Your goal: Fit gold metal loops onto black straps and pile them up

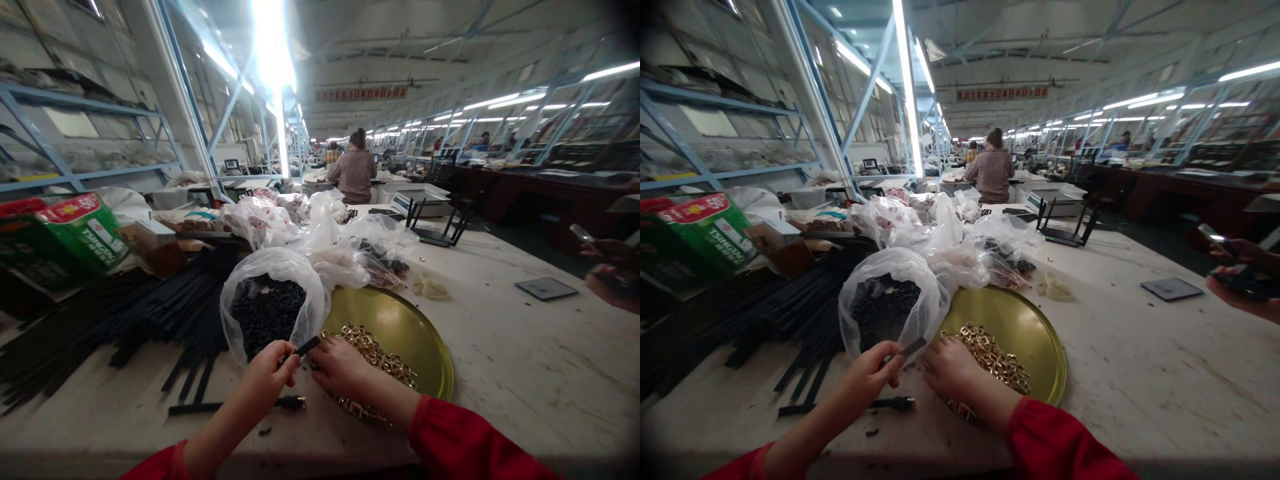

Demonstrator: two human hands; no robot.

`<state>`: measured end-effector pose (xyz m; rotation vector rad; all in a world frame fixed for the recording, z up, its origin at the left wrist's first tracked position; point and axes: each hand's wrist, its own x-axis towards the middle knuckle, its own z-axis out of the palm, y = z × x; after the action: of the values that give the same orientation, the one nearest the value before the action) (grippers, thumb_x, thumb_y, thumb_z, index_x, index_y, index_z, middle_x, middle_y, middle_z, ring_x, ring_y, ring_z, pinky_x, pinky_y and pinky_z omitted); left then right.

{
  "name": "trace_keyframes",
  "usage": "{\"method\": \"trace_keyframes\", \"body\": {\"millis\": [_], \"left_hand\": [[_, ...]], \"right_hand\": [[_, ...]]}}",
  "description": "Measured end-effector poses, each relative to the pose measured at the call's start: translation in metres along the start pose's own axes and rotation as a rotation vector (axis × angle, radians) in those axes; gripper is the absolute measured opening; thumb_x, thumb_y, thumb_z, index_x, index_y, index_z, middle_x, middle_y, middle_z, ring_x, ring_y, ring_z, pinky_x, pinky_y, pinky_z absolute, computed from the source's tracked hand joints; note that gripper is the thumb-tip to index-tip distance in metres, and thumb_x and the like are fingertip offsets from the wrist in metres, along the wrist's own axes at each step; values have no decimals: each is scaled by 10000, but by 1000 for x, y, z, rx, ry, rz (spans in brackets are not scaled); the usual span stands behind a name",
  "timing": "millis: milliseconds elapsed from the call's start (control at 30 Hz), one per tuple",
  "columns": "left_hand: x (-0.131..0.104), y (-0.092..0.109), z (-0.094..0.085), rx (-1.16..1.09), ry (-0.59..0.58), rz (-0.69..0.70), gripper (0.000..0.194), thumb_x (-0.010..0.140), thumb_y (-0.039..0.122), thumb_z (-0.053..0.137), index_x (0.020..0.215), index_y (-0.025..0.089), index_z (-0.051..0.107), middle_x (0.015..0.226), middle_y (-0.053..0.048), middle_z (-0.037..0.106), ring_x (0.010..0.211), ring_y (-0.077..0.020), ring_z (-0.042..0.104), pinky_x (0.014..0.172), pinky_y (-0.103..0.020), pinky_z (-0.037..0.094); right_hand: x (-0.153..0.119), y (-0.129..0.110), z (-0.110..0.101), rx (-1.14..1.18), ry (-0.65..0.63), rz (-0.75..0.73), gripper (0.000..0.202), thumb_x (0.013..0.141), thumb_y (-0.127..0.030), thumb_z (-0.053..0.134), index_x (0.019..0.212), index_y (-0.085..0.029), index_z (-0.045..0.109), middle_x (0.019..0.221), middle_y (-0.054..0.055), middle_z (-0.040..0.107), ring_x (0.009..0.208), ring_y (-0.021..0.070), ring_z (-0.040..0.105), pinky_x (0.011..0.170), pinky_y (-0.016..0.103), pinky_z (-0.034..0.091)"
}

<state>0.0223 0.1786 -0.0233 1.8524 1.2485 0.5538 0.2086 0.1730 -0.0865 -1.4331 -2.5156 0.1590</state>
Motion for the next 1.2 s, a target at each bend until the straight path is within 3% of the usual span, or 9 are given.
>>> {"method": "trace_keyframes", "body": {"millis": [100, 200, 367, 500, 600, 700, 800, 933, 1200], "left_hand": [[-11, -6, -6, -33, 9, 18, 217, 759, 378, 464, 774, 174, 535, 713, 0, 584, 565, -136, 564, 572, -246, 416], [-26, -20, -11, -66, -30, -80, 239, 755, 415, 466, 747, 179, 505, 672, 13, 575, 513, -117, 535, 473, -214, 373], [-49, -34, -3, -249, -144, -284, 261, 720, 451, 461, 706, 194, 416, 652, 23, 584, 382, -69, 442, 352, -174, 239], [-65, -26, 11, -344, -216, -269, 229, 732, 412, 466, 722, 185, 443, 613, 47, 561, 389, -60, 423, 385, -175, 282], [-76, -24, 15, -341, -224, -221, 157, 741, 328, 492, 719, 172, 489, 601, 61, 522, 448, -71, 456, 432, -180, 329], [-87, -27, 14, -399, -259, -217, 140, 747, 285, 494, 783, 157, 536, 660, 45, 535, 517, -83, 502, 474, -185, 358], [-94, -34, 12, -547, -323, -266, 234, 767, 332, 476, 902, 148, 528, 763, 7, 585, 510, -75, 513, 458, -183, 341], [-97, -43, 20, -630, -255, -312, 334, 742, 338, 494, 1013, 154, 432, 786, -14, 618, 460, -67, 503, 402, -170, 301], [-100, -55, 34, -655, -129, -310, 274, 722, 326, 531, 913, 185, 394, 600, 58, 563, 381, -55, 453, 379, -161, 319]], "right_hand": [[13, -7, 7, -15, 6, 5, 206, 821, -256, 472, 910, -159, 632, 920, 92, 643, 864, 212, 555, 794, 336, 388], [-1, -3, 5, -28, -2, -13, 210, 833, -242, 454, 786, -163, 643, 810, 85, 648, 825, 211, 560, 819, 355, 385], [-48, -7, -13, 80, 92, 58, 153, 816, -223, 490, 861, -184, 632, 1018, 115, 625, 1026, 261, 505, 934, 431, 327], [-57, -47, -12, 713, 154, 304, 213, 825, -347, 506, 962, -201, 579, 894, 63, 627, 800, 197, 563, 707, 323, 438], [-50, -79, 1, 1222, 93, 424, 274, 747, -462, 584, 749, -191, 541, 596, -33, 531, 529, 113, 469, 500, 228, 365], [-43, -97, 15, 1532, 22, 557, 352, 700, -500, 626, 648, -178, 495, 484, -77, 421, 436, 67, 355, 447, 200, 284], [-44, -104, 23, 1759, -9, 626, 340, 699, -476, 649, 675, -171, 502, 538, -66, 454, 465, 62, 373, 487, 199, 321], [-47, -110, 27, 1751, 3, 626, 334, 697, -473, 659, 694, -162, 535, 575, -44, 504, 493, 70, 399, 480, 196, 313], [-47, -121, 32, 1590, 66, 677, 410, 602, -551, 691, 643, -169, 549, 533, -47, 498, 477, 83, 388, 456, 212, 294]]}}
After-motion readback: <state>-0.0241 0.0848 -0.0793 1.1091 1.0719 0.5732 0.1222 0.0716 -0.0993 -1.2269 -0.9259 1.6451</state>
